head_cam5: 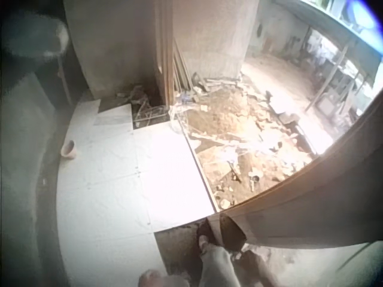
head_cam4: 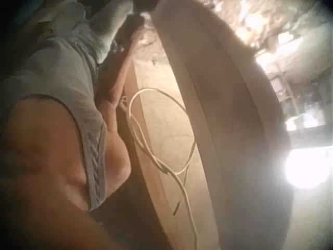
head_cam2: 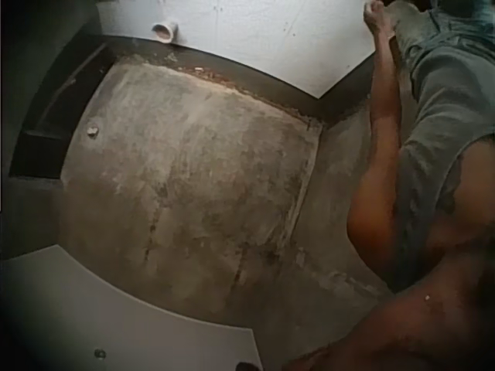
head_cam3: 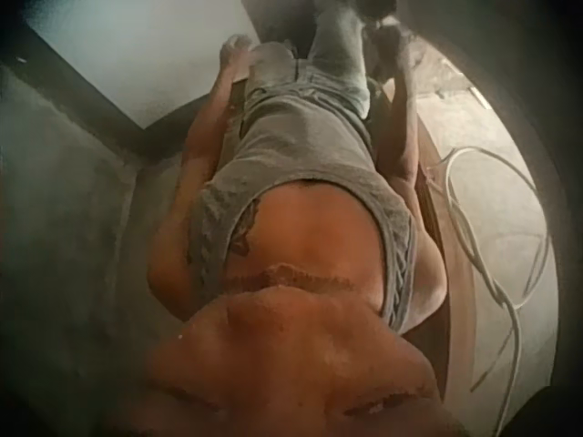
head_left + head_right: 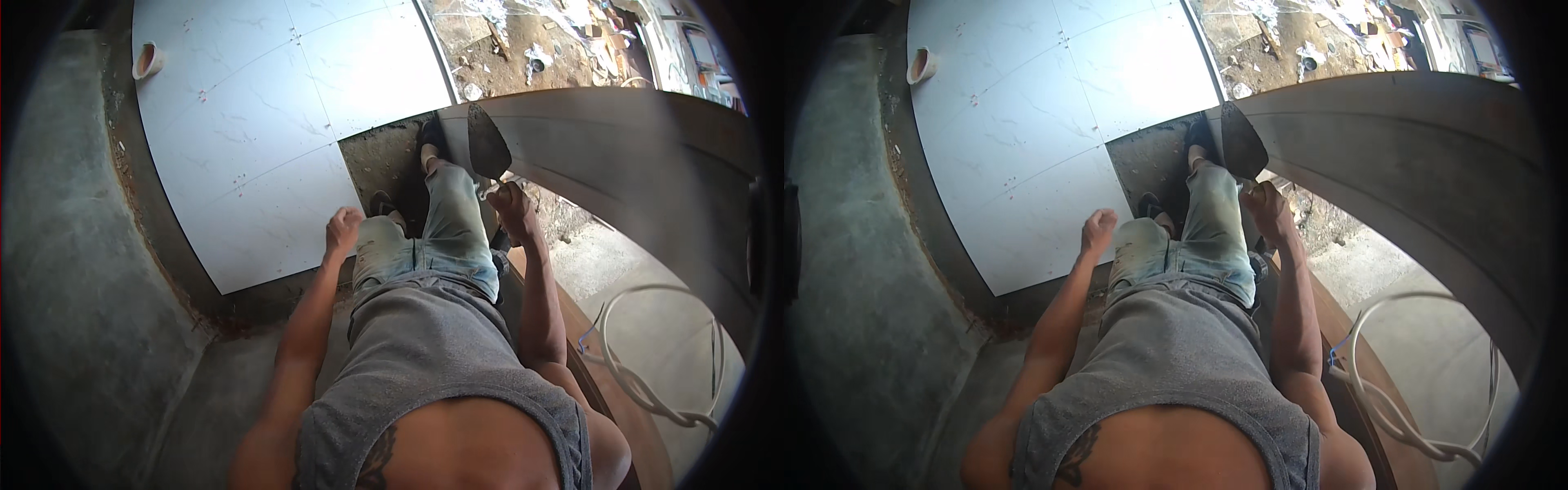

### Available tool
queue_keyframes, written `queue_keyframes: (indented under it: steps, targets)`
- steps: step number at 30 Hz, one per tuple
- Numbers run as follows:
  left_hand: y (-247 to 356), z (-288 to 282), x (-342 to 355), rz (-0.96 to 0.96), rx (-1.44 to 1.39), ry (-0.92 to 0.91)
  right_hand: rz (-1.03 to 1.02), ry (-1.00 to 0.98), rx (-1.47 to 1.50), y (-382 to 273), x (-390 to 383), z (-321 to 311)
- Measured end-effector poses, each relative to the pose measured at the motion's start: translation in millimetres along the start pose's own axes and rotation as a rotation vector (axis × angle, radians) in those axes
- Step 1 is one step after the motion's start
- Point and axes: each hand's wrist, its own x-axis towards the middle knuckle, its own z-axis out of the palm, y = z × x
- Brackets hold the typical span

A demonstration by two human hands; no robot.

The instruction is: The person pours cement from a bucket onto a dirt floor between installed tiles and spreads it using a trowel.

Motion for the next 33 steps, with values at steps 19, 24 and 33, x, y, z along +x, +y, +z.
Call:
queue_keyframes:
  steps: [19, 24, 33]
  targets:
    - [-144, -46, -136, -0.074, -0.185, 0.152, -0.182, -0.136, -0.035, -82, -55, 70]
    - [-203, -6, -213, -0.337, -0.466, 0.254, -0.199, -0.360, -0.275, -62, -80, 127]
    - [-285, 146, -354, -0.623, -0.554, 0.405, -0.420, -0.468, -0.483, 14, -91, 188]
